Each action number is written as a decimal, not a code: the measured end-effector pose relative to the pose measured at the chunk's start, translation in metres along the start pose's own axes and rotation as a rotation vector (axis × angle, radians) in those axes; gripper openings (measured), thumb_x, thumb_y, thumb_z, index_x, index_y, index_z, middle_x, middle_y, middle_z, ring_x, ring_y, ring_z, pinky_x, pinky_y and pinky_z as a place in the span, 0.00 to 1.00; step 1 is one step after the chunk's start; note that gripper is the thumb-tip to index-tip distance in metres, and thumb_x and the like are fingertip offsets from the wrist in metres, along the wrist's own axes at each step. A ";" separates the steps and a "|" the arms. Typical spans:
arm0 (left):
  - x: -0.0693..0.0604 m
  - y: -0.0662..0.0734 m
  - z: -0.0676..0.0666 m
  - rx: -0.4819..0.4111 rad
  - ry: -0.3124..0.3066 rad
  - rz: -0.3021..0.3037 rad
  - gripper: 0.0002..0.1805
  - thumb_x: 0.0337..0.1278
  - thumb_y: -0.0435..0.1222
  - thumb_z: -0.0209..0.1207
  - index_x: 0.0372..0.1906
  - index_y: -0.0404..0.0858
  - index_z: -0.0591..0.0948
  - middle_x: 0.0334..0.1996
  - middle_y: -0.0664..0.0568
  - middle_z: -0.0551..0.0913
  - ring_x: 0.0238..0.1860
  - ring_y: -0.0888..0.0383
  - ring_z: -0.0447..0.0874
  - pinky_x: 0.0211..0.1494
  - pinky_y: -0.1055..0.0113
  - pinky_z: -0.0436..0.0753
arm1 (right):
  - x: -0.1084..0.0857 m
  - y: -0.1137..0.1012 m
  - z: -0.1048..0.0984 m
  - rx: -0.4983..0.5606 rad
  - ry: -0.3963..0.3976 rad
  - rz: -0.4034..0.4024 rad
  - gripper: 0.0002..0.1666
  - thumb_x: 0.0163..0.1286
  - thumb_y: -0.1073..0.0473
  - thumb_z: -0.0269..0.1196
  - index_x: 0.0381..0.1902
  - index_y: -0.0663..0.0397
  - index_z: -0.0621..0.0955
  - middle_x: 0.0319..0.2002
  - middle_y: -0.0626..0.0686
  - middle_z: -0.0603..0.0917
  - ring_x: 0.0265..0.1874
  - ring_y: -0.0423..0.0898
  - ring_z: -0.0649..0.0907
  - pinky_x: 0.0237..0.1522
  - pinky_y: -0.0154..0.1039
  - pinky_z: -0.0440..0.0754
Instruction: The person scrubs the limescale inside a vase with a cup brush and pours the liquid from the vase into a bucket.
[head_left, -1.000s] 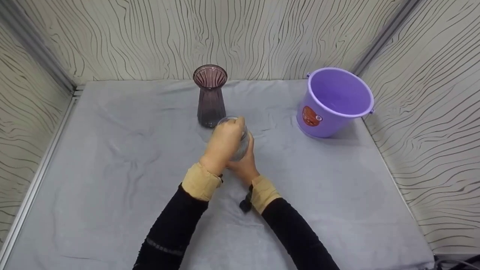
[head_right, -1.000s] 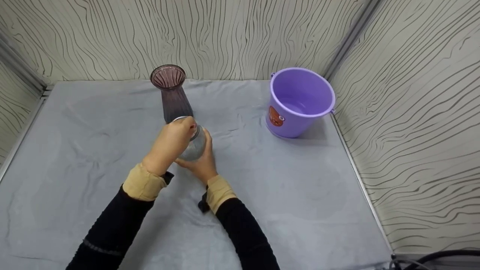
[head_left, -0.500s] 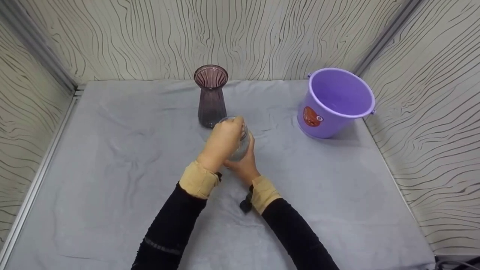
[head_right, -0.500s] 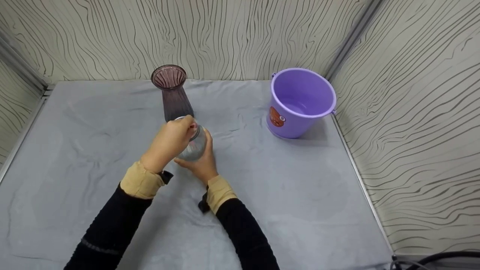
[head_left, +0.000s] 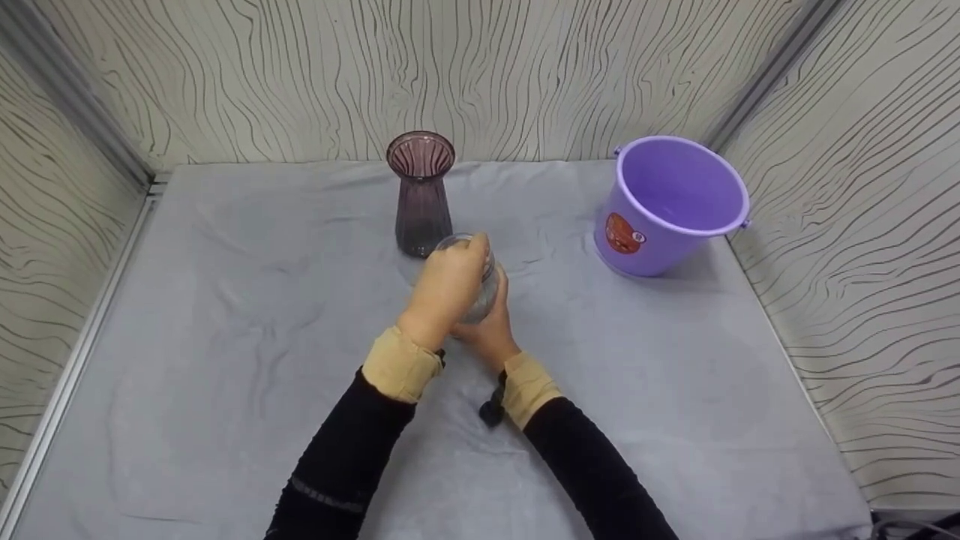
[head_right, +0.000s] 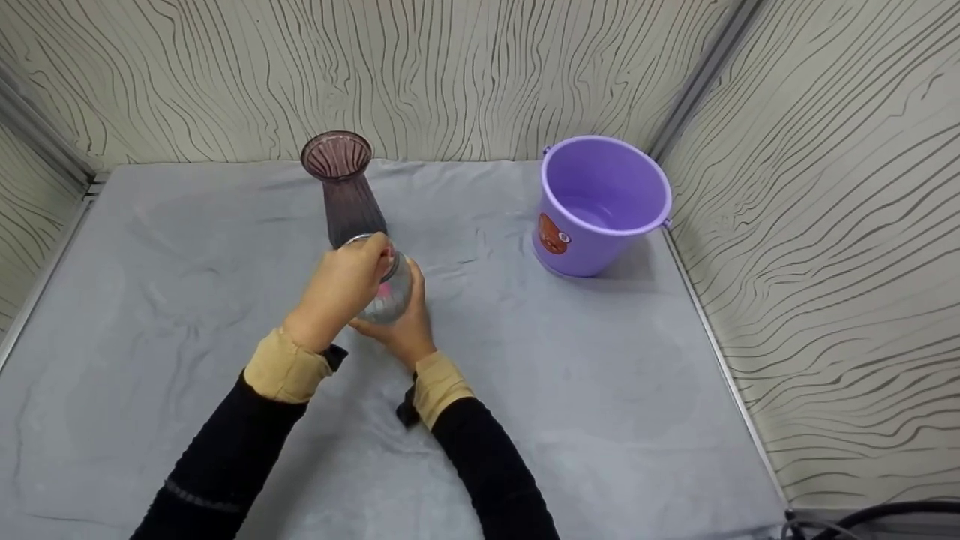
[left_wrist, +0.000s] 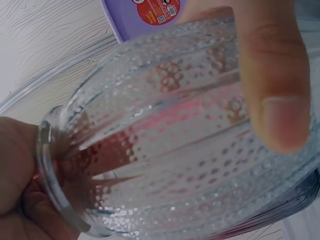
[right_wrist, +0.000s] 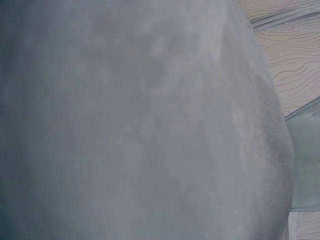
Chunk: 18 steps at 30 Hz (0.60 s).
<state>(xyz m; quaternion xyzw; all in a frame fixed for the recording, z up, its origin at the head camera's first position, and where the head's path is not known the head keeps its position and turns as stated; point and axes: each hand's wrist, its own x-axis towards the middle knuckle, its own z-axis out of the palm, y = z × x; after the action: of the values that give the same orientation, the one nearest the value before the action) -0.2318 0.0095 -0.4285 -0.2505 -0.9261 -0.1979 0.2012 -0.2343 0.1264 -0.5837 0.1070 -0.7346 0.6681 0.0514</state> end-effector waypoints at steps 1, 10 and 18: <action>0.000 0.001 0.000 0.008 -0.001 -0.001 0.03 0.67 0.26 0.59 0.38 0.30 0.77 0.28 0.39 0.85 0.29 0.43 0.88 0.33 0.53 0.87 | 0.000 0.000 0.000 -0.001 0.000 -0.002 0.83 0.44 0.36 0.81 0.80 0.59 0.40 0.79 0.64 0.49 0.77 0.60 0.54 0.75 0.56 0.56; -0.001 0.003 0.003 0.025 0.005 -0.002 0.01 0.64 0.23 0.58 0.39 0.29 0.79 0.29 0.37 0.86 0.29 0.43 0.88 0.32 0.53 0.87 | 0.000 0.004 0.000 -0.035 0.008 -0.032 0.86 0.41 0.24 0.77 0.79 0.62 0.41 0.78 0.67 0.49 0.77 0.61 0.54 0.75 0.56 0.54; -0.002 0.002 0.001 -0.092 0.000 -0.023 0.06 0.65 0.24 0.60 0.44 0.28 0.82 0.33 0.37 0.86 0.34 0.42 0.89 0.38 0.53 0.87 | 0.000 0.006 -0.001 -0.020 -0.008 -0.062 0.82 0.48 0.33 0.78 0.78 0.64 0.40 0.78 0.67 0.47 0.77 0.63 0.53 0.76 0.58 0.53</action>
<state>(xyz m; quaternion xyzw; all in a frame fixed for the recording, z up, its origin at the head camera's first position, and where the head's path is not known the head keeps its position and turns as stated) -0.2292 0.0107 -0.4303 -0.2490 -0.9188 -0.2426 0.1870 -0.2353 0.1280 -0.5891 0.1321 -0.7376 0.6584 0.0701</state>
